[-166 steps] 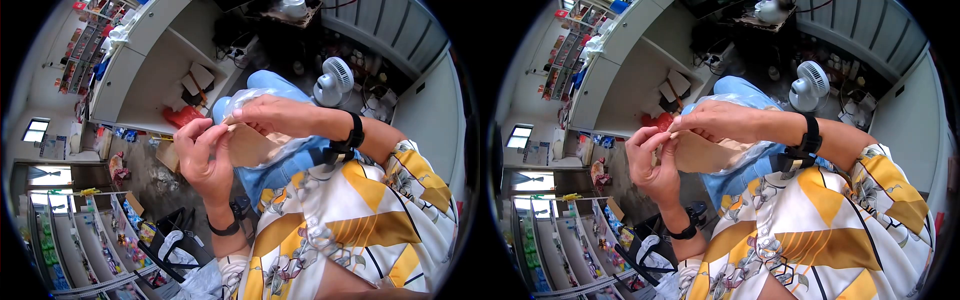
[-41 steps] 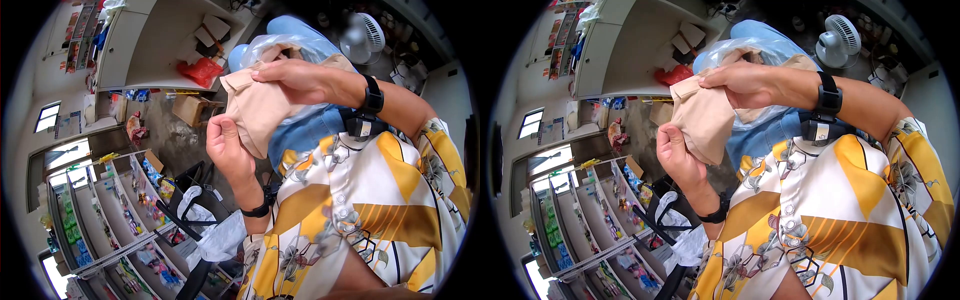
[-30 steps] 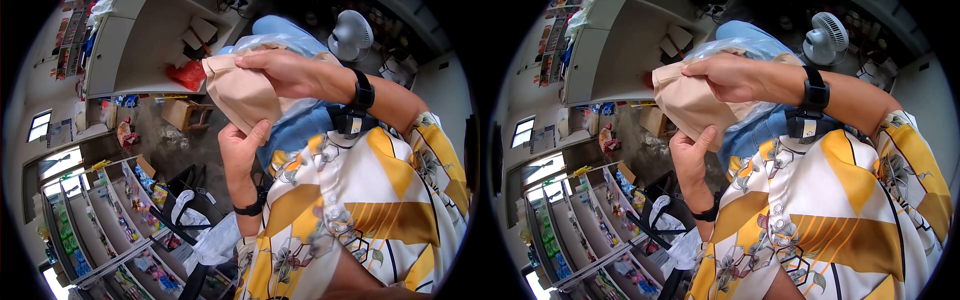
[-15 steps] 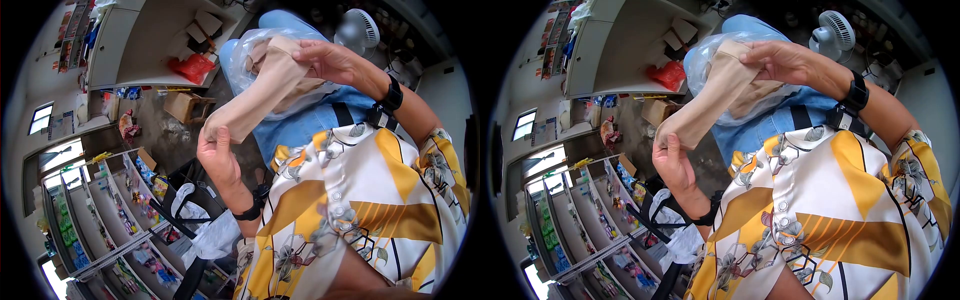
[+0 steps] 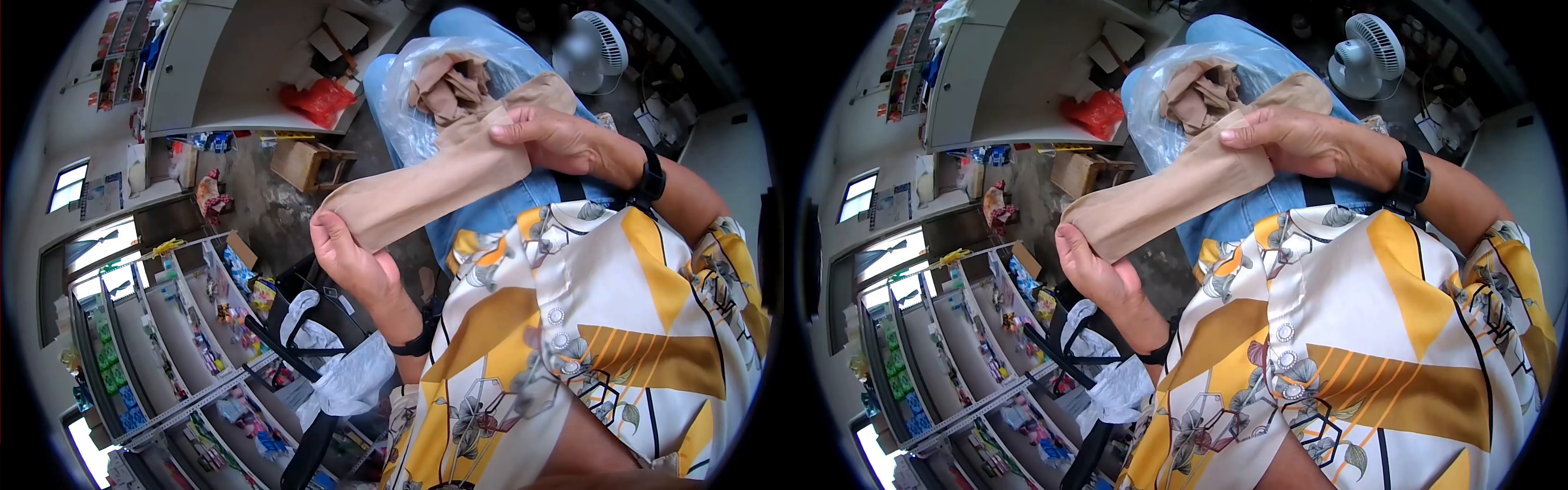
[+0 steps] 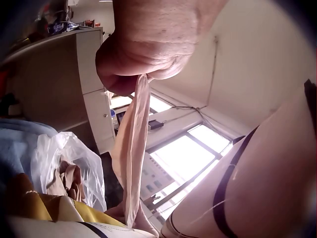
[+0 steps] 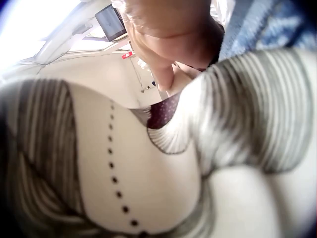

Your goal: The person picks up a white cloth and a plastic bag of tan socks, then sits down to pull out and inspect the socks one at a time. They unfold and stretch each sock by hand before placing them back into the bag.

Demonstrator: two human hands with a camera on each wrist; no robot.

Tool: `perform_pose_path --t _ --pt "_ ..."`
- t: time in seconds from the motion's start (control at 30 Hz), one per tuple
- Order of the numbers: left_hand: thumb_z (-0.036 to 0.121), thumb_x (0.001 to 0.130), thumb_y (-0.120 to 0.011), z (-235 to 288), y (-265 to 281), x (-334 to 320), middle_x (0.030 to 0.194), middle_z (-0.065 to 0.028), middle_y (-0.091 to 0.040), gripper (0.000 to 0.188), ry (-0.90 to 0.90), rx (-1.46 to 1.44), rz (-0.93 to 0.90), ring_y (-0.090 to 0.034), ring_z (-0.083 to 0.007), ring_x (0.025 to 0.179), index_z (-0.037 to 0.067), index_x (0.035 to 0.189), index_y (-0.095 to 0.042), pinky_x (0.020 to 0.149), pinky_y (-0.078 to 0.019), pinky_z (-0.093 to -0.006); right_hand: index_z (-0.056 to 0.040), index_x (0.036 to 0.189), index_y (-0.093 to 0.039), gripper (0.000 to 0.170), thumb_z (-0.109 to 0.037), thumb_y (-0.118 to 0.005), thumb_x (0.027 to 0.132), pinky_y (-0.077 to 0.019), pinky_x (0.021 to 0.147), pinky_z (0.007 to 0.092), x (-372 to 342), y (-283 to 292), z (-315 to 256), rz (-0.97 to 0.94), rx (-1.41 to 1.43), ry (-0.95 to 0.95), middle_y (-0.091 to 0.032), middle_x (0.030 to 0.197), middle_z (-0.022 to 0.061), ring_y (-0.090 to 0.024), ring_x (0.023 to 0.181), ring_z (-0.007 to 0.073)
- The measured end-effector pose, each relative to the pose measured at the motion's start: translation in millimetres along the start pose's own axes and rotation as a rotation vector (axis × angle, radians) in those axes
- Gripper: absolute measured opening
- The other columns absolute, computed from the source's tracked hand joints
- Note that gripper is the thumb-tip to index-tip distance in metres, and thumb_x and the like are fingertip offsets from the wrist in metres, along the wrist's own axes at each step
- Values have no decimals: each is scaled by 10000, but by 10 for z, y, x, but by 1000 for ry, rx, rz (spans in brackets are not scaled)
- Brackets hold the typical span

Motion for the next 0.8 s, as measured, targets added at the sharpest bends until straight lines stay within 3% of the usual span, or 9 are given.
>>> perform_pose_path --t 0.13,0.23,0.5,0.63,0.73,0.8 --pt "302 1007 -548 16 8 -48 999 -125 -658 315 -75 93 111 -669 -219 916 -8 1060 -545 799 -553 -360 -19 1279 -560 479 -302 -683 912 -456 998 330 -73 -58 -45 38 -18 26 -651 1195 72 -620 1084 161" --pt "304 1003 -555 22 68 -78 971 -119 -652 309 -136 180 207 -668 -213 883 -3 1034 -539 762 -555 -354 -62 1213 -600 423 -319 -703 893 -481 976 315 -90 -77 -28 -35 39 38 -669 1146 41 -625 1081 139" --pt "280 1018 -526 156 167 -127 875 -71 -617 273 -187 274 333 -628 -149 774 12 967 -548 709 -527 -287 -38 1258 -555 430 -283 -667 923 -486 983 307 -113 -47 -30 -112 42 36 -654 1194 58 -628 1100 145" --pt "279 1020 -523 115 38 -50 906 -94 -627 282 -131 242 264 -641 -166 793 2 967 -539 721 -543 -306 -17 1224 -572 449 -295 -703 897 -476 992 308 -157 -8 -154 -59 10 90 -659 1131 54 -622 1073 138" --pt "279 1023 -517 -77 -225 298 961 -127 -659 300 -109 233 51 -665 -189 817 -19 1014 -554 733 -549 -332 -11 1213 -592 502 -345 -733 866 -498 949 291 -198 121 -430 58 -180 187 -659 1072 35 -626 1026 124" --pt "270 1024 -521 -311 -428 798 950 -108 -658 296 -103 257 -92 -648 -167 800 -19 988 -570 724 -539 -312 -16 1198 -600 448 -320 -707 888 -523 917 283 -75 315 -765 108 -302 285 -662 1073 45 -643 1001 120"
Point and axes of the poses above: each hand's wrist, its own x-axis towards the middle knuckle, its own y-axis out of the back of the hand, z = x × y, the point moved 2 cm from there along x, towards the middle knuckle
